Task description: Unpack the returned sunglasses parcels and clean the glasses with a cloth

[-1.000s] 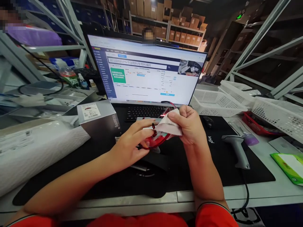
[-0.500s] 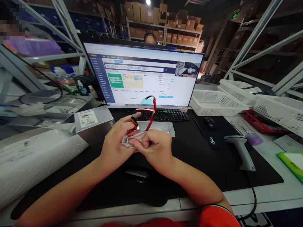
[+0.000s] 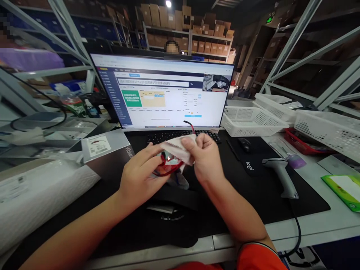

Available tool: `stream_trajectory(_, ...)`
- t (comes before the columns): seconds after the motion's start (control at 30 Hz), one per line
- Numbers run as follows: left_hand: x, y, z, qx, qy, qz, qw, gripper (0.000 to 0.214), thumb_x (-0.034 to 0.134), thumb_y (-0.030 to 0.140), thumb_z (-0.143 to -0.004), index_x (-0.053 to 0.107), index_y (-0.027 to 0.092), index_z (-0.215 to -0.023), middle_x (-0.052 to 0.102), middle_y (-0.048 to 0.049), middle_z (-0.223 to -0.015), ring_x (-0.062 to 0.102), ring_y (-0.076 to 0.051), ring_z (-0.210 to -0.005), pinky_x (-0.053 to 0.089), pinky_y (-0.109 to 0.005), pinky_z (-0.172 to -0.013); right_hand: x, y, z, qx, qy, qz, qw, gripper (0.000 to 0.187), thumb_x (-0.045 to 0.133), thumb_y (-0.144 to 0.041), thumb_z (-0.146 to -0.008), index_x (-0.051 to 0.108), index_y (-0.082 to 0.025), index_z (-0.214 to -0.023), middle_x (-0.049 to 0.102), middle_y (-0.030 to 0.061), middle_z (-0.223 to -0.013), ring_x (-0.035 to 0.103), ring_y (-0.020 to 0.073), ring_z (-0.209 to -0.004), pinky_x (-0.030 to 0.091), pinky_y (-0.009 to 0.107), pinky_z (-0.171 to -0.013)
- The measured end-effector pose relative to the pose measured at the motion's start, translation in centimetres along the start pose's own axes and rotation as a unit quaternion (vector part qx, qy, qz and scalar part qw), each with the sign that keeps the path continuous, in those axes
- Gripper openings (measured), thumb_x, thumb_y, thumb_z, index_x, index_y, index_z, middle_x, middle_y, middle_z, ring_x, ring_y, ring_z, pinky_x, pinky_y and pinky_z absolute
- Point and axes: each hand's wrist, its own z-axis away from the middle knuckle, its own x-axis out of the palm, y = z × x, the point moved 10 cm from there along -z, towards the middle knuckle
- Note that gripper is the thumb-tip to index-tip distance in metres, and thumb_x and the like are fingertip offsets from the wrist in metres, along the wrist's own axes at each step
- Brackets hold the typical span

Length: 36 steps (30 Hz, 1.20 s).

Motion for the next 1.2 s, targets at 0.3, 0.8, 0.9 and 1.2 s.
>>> stream_trajectory(0.3,-1.9,-0.2,0.6,0.009,0.094,-0.029,0.995,0.006,0.065,0.013,-0.086,0.064,0.016,-0.09,0.077,-0.0121,-0.1,0.075,-0.022,-0.092,0.063,-0.031,-0.088,3.1,-1.0,4.7,-0.152,0.003,0.196,0.969,0.053,0.083,-0.032,-0.07,0.035,-0.023,-0.05,0.042,-0.0058,-0.046,0.042,0.0097,-0.046,0.036,0.025,-0.046)
stream_trajectory(0.8,-1.5,1.8,0.3,0.073,0.047,0.047,0.995,0.014,0.074,0.009,-0.083,0.063,0.014,-0.091,0.076,-0.0142,-0.11,0.073,-0.022,-0.109,0.059,-0.036,-0.102,-1.7,-1.5,-0.8,0.047,-0.005,-0.123,0.991,0.065,0.095,-0.041,-0.061,0.033,-0.021,-0.058,0.046,-0.0069,-0.055,0.045,0.008,-0.05,0.042,0.02,-0.048)
stream_trajectory(0.9,-2.5,1.4,-0.2,0.072,0.044,0.046,0.995,0.013,0.073,0.011,-0.085,0.063,0.015,-0.093,0.076,-0.0129,-0.113,0.072,-0.021,-0.109,0.057,-0.038,-0.106,-2.7,-1.6,-1.6,0.067,-0.063,-0.033,0.995,0.06,0.092,-0.053,-0.063,0.04,-0.021,-0.06,0.047,-0.0058,-0.056,0.041,0.0081,-0.048,0.036,0.022,-0.045)
stream_trajectory(1.2,-2.2,0.6,-1.2,0.115,-0.102,0.084,0.985,0.011,0.071,0.018,-0.089,0.063,0.013,-0.095,0.074,-0.0131,-0.114,0.069,-0.023,-0.115,0.051,-0.043,-0.114,-10.6,-11.3,-0.8,-0.271,0.095,0.151,0.946,0.048,0.083,-0.041,-0.079,0.04,-0.024,-0.065,0.043,-0.0059,-0.054,0.036,0.0105,-0.047,0.023,0.028,-0.046)
